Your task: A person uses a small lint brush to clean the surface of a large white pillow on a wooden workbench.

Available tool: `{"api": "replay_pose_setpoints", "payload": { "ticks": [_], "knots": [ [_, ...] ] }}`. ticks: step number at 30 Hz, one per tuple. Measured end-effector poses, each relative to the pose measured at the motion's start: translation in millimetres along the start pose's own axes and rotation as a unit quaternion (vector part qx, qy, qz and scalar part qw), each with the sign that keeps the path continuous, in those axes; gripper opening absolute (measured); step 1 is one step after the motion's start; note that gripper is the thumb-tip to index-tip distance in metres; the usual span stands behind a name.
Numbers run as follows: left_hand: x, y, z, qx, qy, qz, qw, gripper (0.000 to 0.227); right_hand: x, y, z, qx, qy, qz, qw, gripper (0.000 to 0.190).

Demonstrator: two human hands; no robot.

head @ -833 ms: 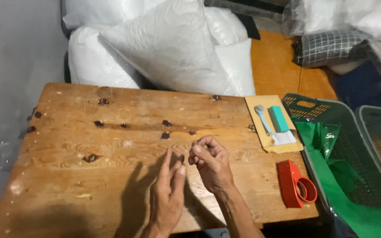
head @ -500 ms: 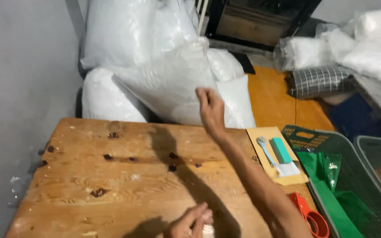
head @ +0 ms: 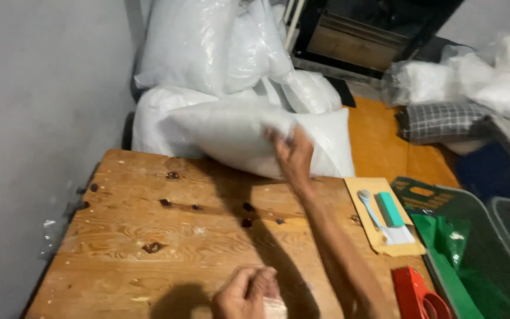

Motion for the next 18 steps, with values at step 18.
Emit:
{"api": "replay_pose_setpoints", "payload": {
  "ticks": [18],
  "knots": [
    [-68,-11,-60,-0.076,-0.088,0.290,0.950,0.010,85,-278,-55,0.095,-0.200,-0.226,0.949,0.040]
  ]
}}
Point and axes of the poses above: each hand's wrist, its own y-axis towards the middle knuckle, its own z-axis out of the palm, x = y × z, the point moved 5 cm from there along y, towards the middle knuckle, and after that the axes turned 9 degrees about -z, right-handed, at the moved point
